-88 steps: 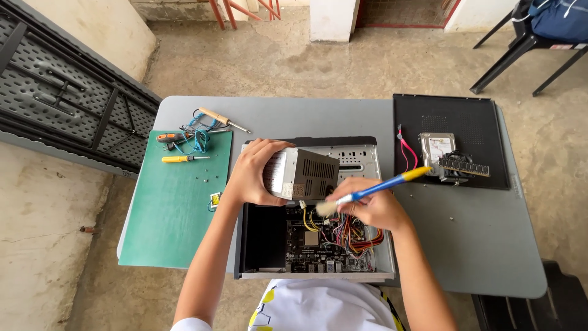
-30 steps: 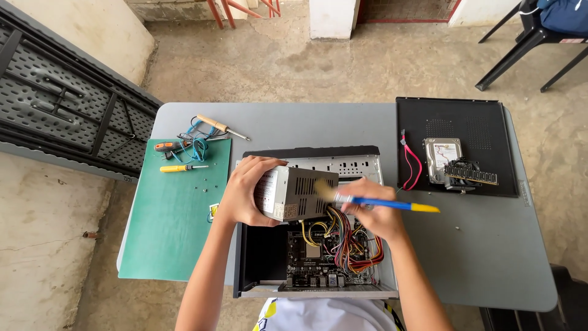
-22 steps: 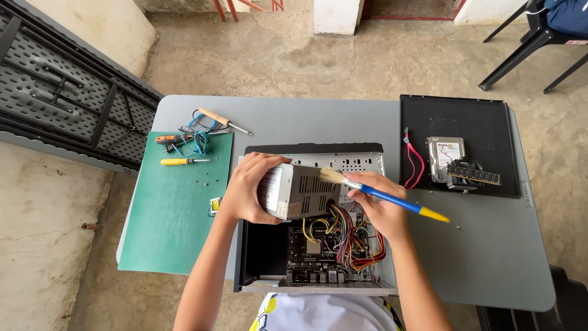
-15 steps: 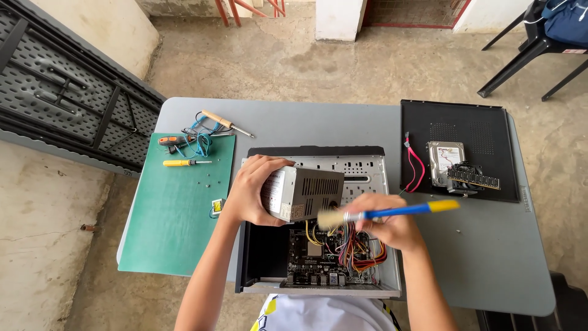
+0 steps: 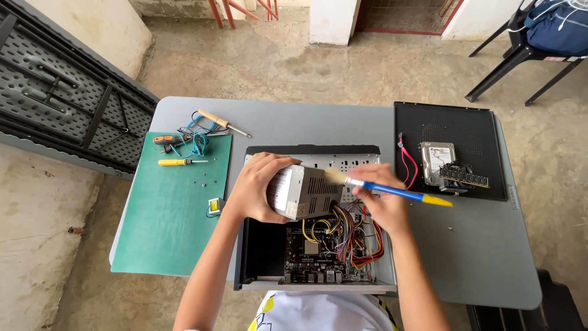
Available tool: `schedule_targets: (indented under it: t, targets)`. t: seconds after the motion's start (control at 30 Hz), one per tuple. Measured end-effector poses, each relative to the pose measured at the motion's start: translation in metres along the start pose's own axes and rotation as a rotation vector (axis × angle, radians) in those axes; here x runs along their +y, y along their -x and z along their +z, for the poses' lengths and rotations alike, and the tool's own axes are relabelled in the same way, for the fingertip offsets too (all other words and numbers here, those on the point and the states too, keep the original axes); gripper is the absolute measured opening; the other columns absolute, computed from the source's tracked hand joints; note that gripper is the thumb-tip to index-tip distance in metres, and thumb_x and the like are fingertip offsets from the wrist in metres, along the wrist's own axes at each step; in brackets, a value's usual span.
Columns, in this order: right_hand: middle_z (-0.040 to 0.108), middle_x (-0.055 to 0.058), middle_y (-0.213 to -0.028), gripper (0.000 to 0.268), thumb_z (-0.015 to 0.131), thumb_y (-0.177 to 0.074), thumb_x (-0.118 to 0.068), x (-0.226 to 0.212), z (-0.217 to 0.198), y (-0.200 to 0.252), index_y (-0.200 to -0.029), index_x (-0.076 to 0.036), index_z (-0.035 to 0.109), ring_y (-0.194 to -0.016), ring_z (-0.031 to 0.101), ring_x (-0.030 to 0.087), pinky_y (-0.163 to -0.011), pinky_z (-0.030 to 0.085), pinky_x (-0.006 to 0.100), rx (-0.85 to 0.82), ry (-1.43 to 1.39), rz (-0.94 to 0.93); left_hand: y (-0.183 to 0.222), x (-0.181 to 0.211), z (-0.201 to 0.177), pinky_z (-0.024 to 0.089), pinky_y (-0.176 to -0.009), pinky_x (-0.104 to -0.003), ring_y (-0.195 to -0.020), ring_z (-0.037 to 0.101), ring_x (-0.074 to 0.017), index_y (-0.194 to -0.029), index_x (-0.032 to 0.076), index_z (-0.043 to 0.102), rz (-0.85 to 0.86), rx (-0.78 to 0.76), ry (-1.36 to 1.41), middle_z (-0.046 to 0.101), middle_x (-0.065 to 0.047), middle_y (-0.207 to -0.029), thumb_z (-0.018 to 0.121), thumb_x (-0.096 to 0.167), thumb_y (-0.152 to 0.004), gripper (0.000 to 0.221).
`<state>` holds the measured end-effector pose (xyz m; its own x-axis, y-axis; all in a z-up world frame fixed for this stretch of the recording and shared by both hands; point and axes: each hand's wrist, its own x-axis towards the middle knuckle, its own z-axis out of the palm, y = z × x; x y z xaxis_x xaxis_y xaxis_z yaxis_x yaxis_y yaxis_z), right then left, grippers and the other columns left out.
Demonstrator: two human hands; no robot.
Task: Cleaning a power supply unit with a brush and disconnecting internal wiring within a computer chassis.
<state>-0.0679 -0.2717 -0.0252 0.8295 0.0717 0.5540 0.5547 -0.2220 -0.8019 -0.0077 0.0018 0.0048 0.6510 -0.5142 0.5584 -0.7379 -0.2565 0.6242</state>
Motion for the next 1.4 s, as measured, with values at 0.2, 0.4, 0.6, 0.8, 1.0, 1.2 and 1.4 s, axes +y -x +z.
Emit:
schedule_targets:
  t: [0.2, 0.4, 0.6, 0.8, 1.0, 1.2, 1.4]
  targets:
    - [0.073, 0.01, -0.084, 0.012, 0.071, -0.082, -0.018, -0.014, -0.003, 0.014, -0.091, -0.01, 0.075, -0.085, 0.068, 0.024, -0.08, 0.053, 0.036, -0.239, -0.147, 0.098, 0.006, -0.011, -0.002, 0.046, -0.084, -0.038, -0.087, 0.064, -0.0281, -0.111, 0.01, 0.067, -0.021, 0.046, 0.002, 0.07, -0.006, -0.099, 0.08, 0.051, -0.029, 0.093]
    - [0.071, 0.01, -0.085, 0.016, 0.071, -0.083, -0.015, 0.01, 0.009, 0.019, -0.097, -0.009, 0.074, -0.083, 0.065, 0.02, -0.078, 0.051, 0.031, -0.114, -0.147, 0.091, 0.005, -0.011, 0.0, 0.046, -0.084, -0.038, -0.089, 0.064, -0.0278, -0.112, 0.01, 0.067, -0.027, 0.043, 0.008, 0.07, -0.006, -0.1, 0.081, 0.05, -0.03, 0.092]
    - [0.072, 0.015, -0.089, 0.016, 0.074, -0.08, -0.014, 0.022, -0.003, 0.033, -0.094, -0.005, 0.074, -0.089, 0.068, 0.026, -0.08, 0.053, 0.036, -0.022, -0.245, 0.11, 0.007, -0.012, 0.0, 0.045, -0.085, -0.038, -0.091, 0.064, -0.0276, -0.112, 0.011, 0.067, -0.038, 0.033, 0.001, 0.07, -0.005, -0.102, 0.081, 0.052, -0.029, 0.093]
    - [0.07, 0.012, -0.085, 0.016, 0.068, -0.087, -0.019, 0.0, 0.018, 0.018, -0.097, -0.007, 0.071, -0.08, 0.067, 0.022, -0.077, 0.052, 0.033, -0.064, -0.181, 0.115, 0.0, -0.007, 0.0, 0.045, -0.084, -0.038, -0.089, 0.064, -0.0282, -0.113, 0.01, 0.066, -0.019, -0.006, -0.001, 0.07, -0.006, -0.103, 0.081, 0.048, -0.031, 0.092]
    - [0.071, 0.017, -0.09, 0.019, 0.068, -0.086, -0.02, 0.008, 0.002, 0.02, -0.097, -0.004, 0.072, -0.087, 0.069, 0.027, -0.081, 0.054, 0.037, -0.047, -0.313, 0.045, 0.0, -0.012, 0.001, 0.046, -0.082, -0.039, -0.089, 0.064, -0.0281, -0.112, 0.011, 0.066, -0.043, -0.017, -0.003, 0.07, -0.005, -0.103, 0.082, 0.049, -0.03, 0.092]
    - [0.071, 0.01, -0.086, 0.016, 0.067, -0.087, -0.023, -0.018, 0.016, 0.01, -0.097, -0.012, 0.072, -0.069, 0.063, 0.016, -0.066, 0.053, 0.028, -0.209, -0.199, 0.081, -0.004, -0.009, 0.001, 0.046, -0.083, -0.039, -0.088, 0.064, -0.0287, -0.112, 0.01, 0.067, -0.046, -0.016, -0.008, 0.071, -0.006, -0.102, 0.081, 0.05, -0.03, 0.093]
    - [0.072, 0.017, -0.094, 0.019, 0.069, -0.085, -0.017, -0.015, 0.0, 0.001, -0.099, -0.005, 0.072, -0.084, 0.07, 0.026, -0.074, 0.055, 0.034, -0.026, -0.182, 0.045, 0.0, -0.019, 0.0, 0.046, -0.084, -0.038, -0.089, 0.064, -0.0279, -0.112, 0.011, 0.067, -0.062, -0.001, -0.014, 0.071, -0.004, -0.102, 0.081, 0.05, -0.03, 0.093]
